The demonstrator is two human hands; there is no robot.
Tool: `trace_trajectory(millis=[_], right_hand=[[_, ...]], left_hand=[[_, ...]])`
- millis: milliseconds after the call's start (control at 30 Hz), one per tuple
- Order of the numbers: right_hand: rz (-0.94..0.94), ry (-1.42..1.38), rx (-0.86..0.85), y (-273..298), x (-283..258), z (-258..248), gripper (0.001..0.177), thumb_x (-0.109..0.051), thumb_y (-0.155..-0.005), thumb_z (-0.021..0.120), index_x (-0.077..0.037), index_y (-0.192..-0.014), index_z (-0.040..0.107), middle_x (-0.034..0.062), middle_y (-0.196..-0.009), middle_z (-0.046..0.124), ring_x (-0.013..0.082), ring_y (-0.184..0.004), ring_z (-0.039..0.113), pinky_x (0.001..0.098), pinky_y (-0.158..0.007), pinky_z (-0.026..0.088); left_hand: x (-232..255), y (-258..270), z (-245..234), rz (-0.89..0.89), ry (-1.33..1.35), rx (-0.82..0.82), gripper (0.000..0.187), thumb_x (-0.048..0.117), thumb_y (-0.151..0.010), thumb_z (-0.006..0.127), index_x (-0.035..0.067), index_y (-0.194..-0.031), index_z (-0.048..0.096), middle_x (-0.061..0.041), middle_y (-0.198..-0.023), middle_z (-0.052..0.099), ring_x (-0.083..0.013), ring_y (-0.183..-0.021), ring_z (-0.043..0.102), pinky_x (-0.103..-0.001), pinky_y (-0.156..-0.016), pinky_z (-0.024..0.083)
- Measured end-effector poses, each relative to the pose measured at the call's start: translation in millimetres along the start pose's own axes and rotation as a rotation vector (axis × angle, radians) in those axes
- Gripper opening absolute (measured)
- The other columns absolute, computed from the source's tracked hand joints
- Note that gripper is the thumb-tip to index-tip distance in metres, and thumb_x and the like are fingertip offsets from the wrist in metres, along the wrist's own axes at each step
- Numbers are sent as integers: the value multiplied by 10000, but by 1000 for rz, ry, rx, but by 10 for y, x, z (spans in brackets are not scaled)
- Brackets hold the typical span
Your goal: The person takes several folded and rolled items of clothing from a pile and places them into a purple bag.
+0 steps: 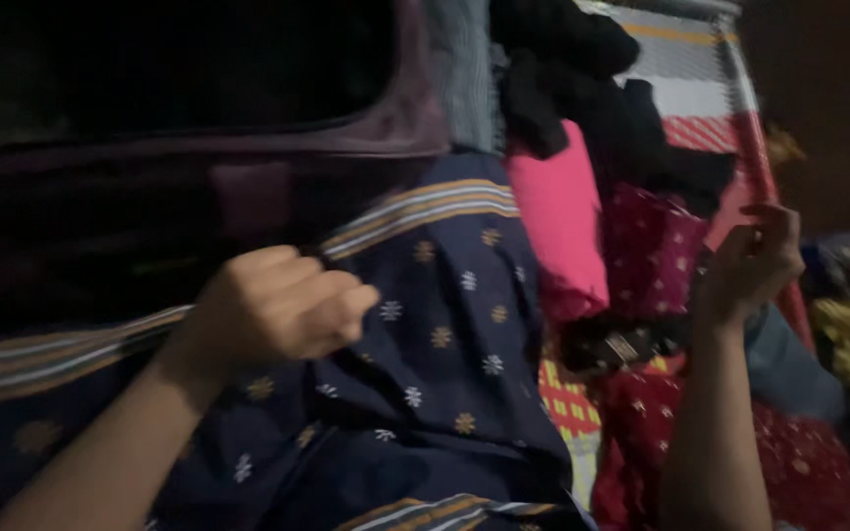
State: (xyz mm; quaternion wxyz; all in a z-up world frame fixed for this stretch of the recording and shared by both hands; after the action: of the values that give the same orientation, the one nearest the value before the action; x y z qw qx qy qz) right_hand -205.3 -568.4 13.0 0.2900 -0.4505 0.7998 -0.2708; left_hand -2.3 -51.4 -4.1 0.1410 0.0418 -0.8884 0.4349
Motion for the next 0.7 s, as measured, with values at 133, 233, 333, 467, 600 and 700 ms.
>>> trace_trajectory(millis=[133, 233, 333, 467, 600, 700], right_hand=[[120, 56, -69, 182, 650, -233, 209, 46, -955, 508, -1, -1121, 625, 93, -876, 666, 132, -823, 635, 289, -766, 499], [431, -389, -245, 454, 842, -13, 369, -243, -1111, 651, 2, -1343, 502, 78, -1112, 629, 152, -978, 622, 287, -826, 520], [322, -260, -419, 729, 656, 296, 781, -446, -954, 852, -2, -1454, 448, 207, -1353, 570, 319, -1220, 587, 434, -1026, 504], [241, 156, -424, 835, 434, 410, 1121, -525, -839, 927, -7, -1605, 293, 320, -1538, 395, 489, -1375, 417, 614, -1068, 323], [490, 109, -507, 734, 461, 463, 1376, -578, -644, 971, -93, -1650, 167, 310, -1559, 346, 509, -1436, 359, 633, -1146, 331], [596, 91, -535, 690, 496, 518, 1377, -534, -601, 949, -177, -1666, 152, 310, -1563, 344, 518, -1435, 368, 622, -1165, 380]], left_hand=[[14, -68, 27, -7, -56, -42, 106, 154, -935, 711, 127, -978, 617, 26, -713, 654, -120, -531, 571, -295, -496, 450], [-3, -51, 58, -12, -61, -40, 109, 135, -922, 707, 117, -991, 625, 25, -683, 642, -115, -536, 576, -283, -496, 440], [-9, -17, 146, -36, -72, -87, 101, 111, -901, 709, 130, -949, 623, 32, -609, 608, -114, -493, 555, -286, -470, 434], [-43, 26, 173, 6, -94, -90, 112, 124, -909, 713, 109, -990, 638, 26, -620, 613, -114, -506, 565, -282, -479, 440], [-37, 31, 187, -13, -109, -90, 115, 118, -892, 716, 111, -984, 648, 27, -612, 607, -118, -519, 578, -288, -493, 447], [-47, 30, 197, 13, -150, -85, 129, 103, -864, 719, 106, -980, 663, 19, -603, 604, -135, -513, 577, -298, -496, 455]])
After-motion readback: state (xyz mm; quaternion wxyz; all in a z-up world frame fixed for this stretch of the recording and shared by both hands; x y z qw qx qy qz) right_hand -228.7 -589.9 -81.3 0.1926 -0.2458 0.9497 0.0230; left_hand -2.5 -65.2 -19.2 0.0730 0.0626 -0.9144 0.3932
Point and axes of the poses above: each hand's wrist, its own y-axis away from the middle knuckle, its own z-axis out of the palm, x = y × z, the point moved 3 cm from there along -y, towards the middle knuckle
